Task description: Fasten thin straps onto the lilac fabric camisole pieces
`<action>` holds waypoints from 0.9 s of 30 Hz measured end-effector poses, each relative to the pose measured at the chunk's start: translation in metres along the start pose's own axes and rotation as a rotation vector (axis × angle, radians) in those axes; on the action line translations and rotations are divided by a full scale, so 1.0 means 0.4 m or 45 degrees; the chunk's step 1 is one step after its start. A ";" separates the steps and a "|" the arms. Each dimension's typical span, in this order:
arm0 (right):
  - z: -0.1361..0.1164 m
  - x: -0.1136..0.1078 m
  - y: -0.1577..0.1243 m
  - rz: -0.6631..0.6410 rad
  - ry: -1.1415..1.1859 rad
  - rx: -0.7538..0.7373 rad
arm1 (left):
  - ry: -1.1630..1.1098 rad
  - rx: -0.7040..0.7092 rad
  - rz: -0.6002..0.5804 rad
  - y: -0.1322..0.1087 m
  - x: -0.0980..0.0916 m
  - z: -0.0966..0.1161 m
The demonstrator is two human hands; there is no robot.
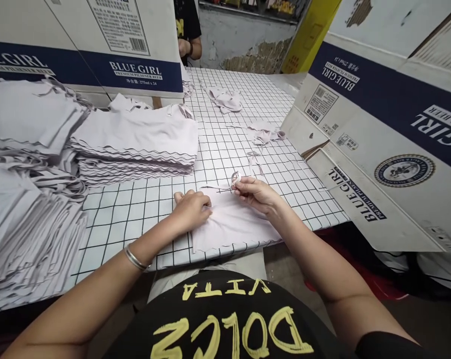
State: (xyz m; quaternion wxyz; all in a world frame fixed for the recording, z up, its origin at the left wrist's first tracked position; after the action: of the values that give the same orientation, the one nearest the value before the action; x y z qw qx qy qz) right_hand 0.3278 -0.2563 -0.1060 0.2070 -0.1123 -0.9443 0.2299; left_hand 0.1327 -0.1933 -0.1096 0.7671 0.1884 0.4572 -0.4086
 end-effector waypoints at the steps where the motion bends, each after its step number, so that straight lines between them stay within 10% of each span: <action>1: 0.004 -0.001 0.001 0.008 -0.033 -0.016 | -0.053 0.000 -0.011 0.004 0.004 0.003; 27: 0.073 0.020 -0.028 -0.028 -0.937 -0.485 | -0.328 -0.094 0.185 -0.009 0.033 0.045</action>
State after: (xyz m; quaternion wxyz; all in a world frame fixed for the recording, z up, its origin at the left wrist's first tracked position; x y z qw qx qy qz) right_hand 0.3066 -0.2749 -0.1214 -0.1663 -0.0486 -0.9821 0.0738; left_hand 0.1430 -0.2133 -0.1114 0.8534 0.1387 0.3550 -0.3556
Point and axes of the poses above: each hand's wrist, its own y-axis towards the middle knuckle, its own x-axis out of the palm, z = x × y, the point moved 3 cm from there along y, towards the middle knuckle, and after that the axes turned 4 degrees about x, right-handed, at the moved point
